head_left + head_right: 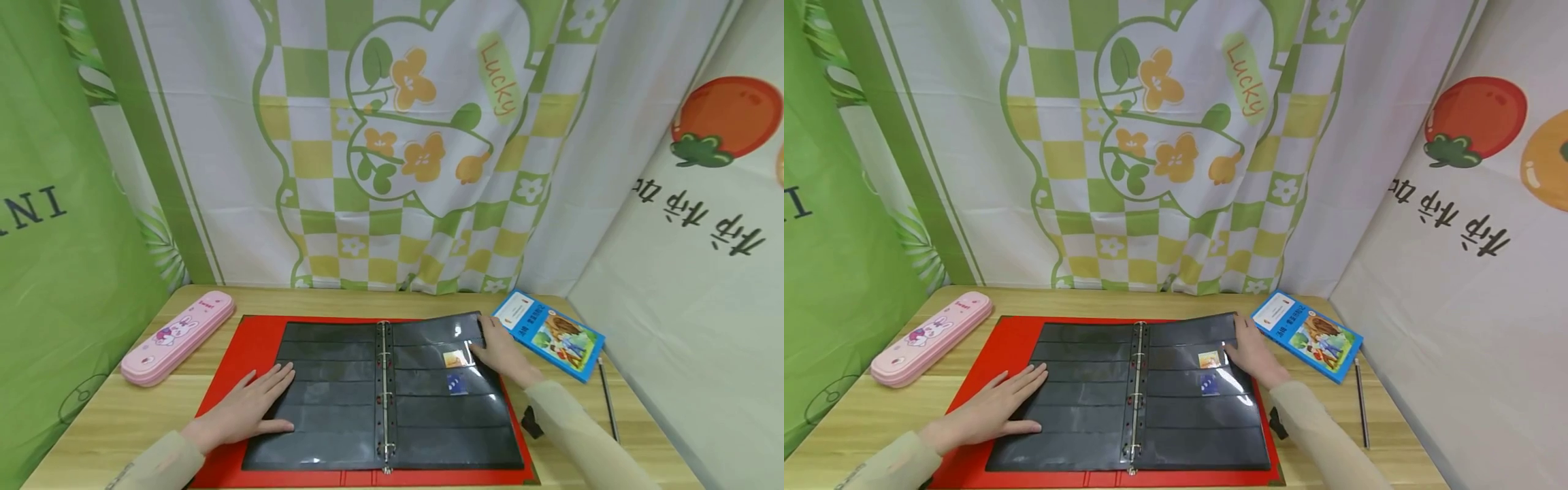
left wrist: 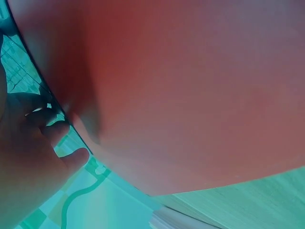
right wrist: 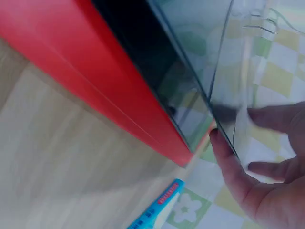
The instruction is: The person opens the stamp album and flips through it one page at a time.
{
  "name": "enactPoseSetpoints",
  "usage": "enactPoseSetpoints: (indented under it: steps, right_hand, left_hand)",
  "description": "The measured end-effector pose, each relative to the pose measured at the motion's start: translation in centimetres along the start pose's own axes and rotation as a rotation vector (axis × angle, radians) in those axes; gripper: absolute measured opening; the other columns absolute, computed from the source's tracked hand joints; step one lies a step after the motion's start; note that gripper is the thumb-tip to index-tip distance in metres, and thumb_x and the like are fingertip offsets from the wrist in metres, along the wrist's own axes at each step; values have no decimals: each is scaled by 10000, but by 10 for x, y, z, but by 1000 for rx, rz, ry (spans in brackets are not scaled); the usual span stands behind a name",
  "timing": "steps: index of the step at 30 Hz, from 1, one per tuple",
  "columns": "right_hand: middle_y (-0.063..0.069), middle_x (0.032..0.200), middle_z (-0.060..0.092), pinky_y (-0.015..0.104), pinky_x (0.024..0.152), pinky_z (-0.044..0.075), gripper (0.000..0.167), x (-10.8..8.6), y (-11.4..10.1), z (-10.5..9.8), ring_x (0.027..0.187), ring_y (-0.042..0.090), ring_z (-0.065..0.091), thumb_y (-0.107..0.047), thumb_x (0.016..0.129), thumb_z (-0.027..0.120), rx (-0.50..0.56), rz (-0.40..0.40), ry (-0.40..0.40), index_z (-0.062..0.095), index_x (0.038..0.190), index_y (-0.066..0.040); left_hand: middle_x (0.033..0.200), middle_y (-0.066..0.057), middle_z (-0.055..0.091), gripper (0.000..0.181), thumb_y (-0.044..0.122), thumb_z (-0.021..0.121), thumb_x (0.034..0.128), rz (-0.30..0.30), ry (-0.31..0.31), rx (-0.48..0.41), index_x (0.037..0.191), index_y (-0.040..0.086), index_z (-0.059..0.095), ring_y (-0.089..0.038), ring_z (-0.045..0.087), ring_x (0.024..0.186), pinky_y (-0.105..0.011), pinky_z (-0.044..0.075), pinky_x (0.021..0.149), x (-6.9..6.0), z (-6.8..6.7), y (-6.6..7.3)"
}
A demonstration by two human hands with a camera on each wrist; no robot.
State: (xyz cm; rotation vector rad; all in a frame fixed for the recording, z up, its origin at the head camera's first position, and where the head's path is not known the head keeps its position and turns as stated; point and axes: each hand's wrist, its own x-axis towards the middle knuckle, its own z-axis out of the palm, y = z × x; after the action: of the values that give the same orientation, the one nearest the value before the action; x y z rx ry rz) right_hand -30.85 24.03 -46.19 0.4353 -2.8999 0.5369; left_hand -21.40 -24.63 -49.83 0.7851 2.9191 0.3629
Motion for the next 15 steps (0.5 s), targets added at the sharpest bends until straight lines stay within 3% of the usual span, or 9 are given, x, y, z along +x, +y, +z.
enactPoseSetpoints:
  steps: [3, 5, 11, 15]
  right_hand:
    - [315, 1007, 657, 503, 750, 559, 431, -4, -2, -13, 904, 437, 664, -64, 894, 668, 35, 63, -15, 518, 1213, 184]
    - [272, 924, 693, 447, 681, 566, 350, -4, -2, -23, 811, 379, 687, -52, 910, 642, 77, 90, -44, 559, 1162, 177]
    - [248, 887, 723, 358, 576, 596, 239, -1, -9, -51, 615, 249, 707, -87, 955, 601, 195, 88, -96, 651, 1049, 127]
    - [266, 940, 716, 342, 555, 600, 262, 6, -21, -69, 585, 200, 700, -108, 979, 585, 235, 89, -107, 649, 1092, 119]
  left_hand:
    - [1604, -154, 344, 995, 741, 556, 835, -2, 5, -1, 1519, 41, 379, -403, 347, 1466, -701, 249, 1134, 0, 0, 0]
    - [1603, -152, 347, 994, 740, 559, 834, -3, 8, -2, 1519, 43, 380, -402, 349, 1466, -700, 248, 1135, 0, 0, 0]
    - [1599, -154, 353, 989, 732, 567, 835, -1, 12, -5, 1516, 39, 385, -405, 356, 1460, -701, 250, 1133, -1, -1, 0]
    - [1596, -163, 356, 989, 735, 558, 839, 13, 13, -4, 1513, 32, 388, -412, 362, 1455, -705, 254, 1127, 0, -1, 0]
